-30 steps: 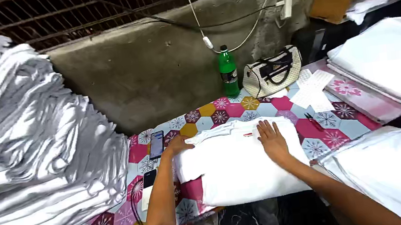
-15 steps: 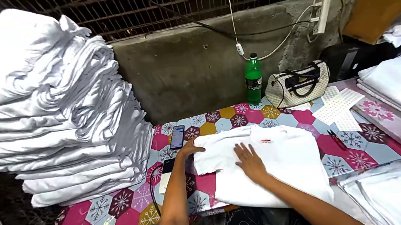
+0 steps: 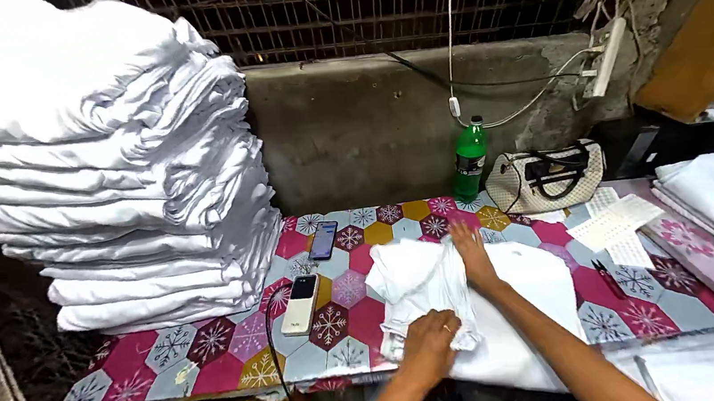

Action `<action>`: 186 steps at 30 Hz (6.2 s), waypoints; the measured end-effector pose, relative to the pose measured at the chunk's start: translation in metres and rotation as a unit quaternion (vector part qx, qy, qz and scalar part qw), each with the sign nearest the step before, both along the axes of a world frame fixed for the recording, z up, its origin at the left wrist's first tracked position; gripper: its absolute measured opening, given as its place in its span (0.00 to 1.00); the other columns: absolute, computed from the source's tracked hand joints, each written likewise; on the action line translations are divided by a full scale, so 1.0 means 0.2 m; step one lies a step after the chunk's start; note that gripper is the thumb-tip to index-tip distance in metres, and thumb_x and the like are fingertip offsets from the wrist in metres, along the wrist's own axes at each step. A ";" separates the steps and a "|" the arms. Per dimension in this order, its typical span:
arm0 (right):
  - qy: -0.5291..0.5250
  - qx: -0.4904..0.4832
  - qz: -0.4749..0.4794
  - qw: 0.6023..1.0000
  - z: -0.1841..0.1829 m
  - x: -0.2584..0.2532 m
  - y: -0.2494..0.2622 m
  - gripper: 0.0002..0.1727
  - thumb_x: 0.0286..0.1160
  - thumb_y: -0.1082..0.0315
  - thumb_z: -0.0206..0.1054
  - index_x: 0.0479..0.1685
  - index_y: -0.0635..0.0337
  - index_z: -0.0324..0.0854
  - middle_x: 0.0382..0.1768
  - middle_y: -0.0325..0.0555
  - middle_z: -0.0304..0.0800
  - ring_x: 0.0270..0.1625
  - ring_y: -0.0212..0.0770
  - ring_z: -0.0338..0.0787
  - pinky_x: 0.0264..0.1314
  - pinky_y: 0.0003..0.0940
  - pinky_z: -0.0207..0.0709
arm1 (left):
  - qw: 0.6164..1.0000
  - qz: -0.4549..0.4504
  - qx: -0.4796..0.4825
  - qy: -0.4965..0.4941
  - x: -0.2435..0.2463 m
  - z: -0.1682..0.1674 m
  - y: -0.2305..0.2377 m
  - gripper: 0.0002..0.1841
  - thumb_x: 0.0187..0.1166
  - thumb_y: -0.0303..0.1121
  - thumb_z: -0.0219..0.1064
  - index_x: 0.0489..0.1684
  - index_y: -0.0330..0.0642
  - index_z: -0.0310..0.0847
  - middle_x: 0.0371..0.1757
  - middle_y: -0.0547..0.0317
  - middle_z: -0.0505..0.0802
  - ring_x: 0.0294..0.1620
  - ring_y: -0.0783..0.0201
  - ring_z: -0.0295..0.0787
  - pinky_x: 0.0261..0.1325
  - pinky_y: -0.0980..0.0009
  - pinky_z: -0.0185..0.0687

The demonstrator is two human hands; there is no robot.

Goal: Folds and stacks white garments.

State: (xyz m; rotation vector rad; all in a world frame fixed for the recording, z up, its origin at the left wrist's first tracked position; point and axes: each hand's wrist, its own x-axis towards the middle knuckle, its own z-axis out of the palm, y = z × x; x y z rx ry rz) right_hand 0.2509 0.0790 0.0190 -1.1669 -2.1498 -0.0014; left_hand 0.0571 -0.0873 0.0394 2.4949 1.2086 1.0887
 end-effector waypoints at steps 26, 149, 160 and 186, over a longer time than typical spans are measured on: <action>-0.145 -0.271 0.031 0.951 -0.02 -0.10 0.15 0.21 0.70 0.76 0.68 0.64 0.69 0.86 0.66 0.63 0.88 0.79 0.64 0.77 0.87 0.78 0.38 | 0.819 0.276 -0.401 -0.304 -0.58 -0.18 0.97 0.17 0.66 0.24 0.74 0.52 0.24 0.84 0.50 0.35 0.91 0.53 0.48 0.87 0.61 0.49 0.80; 0.230 -0.353 -0.243 0.874 0.00 0.81 -1.04 0.20 0.86 0.66 0.61 0.71 0.65 0.83 0.79 0.65 0.76 0.82 0.63 0.75 0.80 0.60 0.69 | 0.845 0.383 -0.372 0.030 -0.51 0.13 -0.15 0.16 0.87 0.33 0.61 0.51 0.26 0.89 0.48 0.31 0.93 0.54 0.35 0.91 0.64 0.36 0.78; 0.223 -0.301 -0.258 0.890 0.04 0.83 -1.13 0.19 0.84 0.68 0.62 0.68 0.68 0.85 0.81 0.71 0.72 0.79 0.65 0.79 0.78 0.57 0.73 | 0.838 0.332 -0.263 -0.345 -0.35 -0.31 0.71 0.13 0.85 0.24 0.60 0.56 0.18 0.80 0.42 0.37 0.91 0.36 0.58 0.89 0.47 0.62 0.87; 0.470 -0.365 -0.219 0.773 0.03 0.75 -0.62 0.55 0.64 0.63 0.82 0.92 0.66 0.52 0.83 0.67 0.69 0.86 0.56 0.71 0.89 0.52 0.63 | 0.836 0.222 -0.440 -0.240 -0.11 -0.01 0.47 0.29 0.77 0.38 0.73 0.71 0.25 0.75 0.65 0.32 0.88 0.65 0.47 0.86 0.70 0.46 0.80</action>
